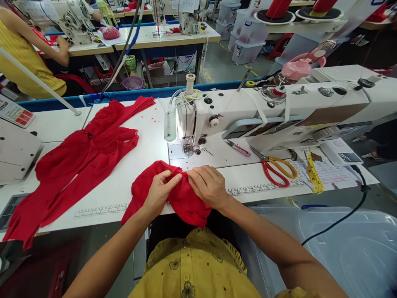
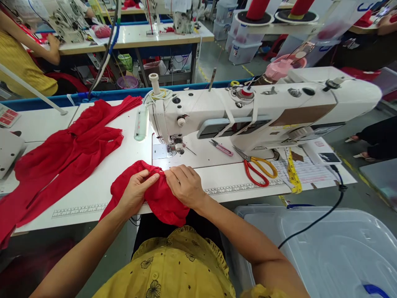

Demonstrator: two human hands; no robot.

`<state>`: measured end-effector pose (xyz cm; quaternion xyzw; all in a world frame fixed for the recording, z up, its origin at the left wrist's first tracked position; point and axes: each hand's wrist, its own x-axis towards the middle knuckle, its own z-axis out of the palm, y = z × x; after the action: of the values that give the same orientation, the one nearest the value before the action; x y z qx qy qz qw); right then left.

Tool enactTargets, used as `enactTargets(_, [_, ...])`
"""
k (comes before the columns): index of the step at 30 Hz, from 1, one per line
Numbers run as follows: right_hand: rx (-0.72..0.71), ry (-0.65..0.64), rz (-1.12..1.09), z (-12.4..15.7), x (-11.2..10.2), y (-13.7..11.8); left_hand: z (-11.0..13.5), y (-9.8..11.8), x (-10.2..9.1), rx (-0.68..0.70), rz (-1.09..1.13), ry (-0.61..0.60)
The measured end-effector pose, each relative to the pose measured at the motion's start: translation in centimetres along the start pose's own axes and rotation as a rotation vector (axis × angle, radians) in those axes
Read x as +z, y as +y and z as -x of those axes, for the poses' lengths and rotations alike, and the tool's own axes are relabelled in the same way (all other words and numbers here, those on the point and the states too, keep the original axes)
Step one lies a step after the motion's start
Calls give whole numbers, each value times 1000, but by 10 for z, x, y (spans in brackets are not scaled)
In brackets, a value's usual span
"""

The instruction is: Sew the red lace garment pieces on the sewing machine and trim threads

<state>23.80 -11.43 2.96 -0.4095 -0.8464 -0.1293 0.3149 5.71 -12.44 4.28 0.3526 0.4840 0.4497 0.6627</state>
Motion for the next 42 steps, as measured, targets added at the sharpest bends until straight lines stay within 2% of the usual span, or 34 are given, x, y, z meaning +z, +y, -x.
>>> enactTargets(5, [125, -61, -64, -1, -3, 15, -8, -2, 0, 82, 12, 53])
enactTargets(10, [281, -104, 66, -4, 1, 51, -15, -1, -1, 89, -2, 51])
enactTargets(15, [298, -247, 101, -19, 18, 76, -18, -4, -2, 121, -48, 70])
enactTargets(18, [307, -306, 120, -25, 29, 80, -18, -7, -4, 122, -64, 65])
enactTargets(21, [324, -305, 160, -25, 32, 81, -17, -8, -4, 115, -101, 47])
enactTargets(26, [335, -270, 307, -14, 13, 95, -16, -6, -3, 119, -114, 49])
enactTargets(30, [439, -367, 473, 5, -9, 122, -15, -3, -2, 95, -98, 39])
enactTargets(34, [498, -454, 452, 19, -18, 139, -14, -4, -3, 86, -141, 39])
enactTargets(37, [516, -404, 469, 20, -21, 132, -15, -5, -3, 99, -173, 51])
enactTargets(39, [571, -343, 447, 18, -26, 113, -15, -5, -3, 107, -180, 49])
enactTargets(41, [678, -267, 267, 16, -34, 84, -16, -4, -3, 115, -190, 48])
enactTargets(42, [722, -254, 85, 15, -38, 66, -16, -4, -2, 119, -197, 51])
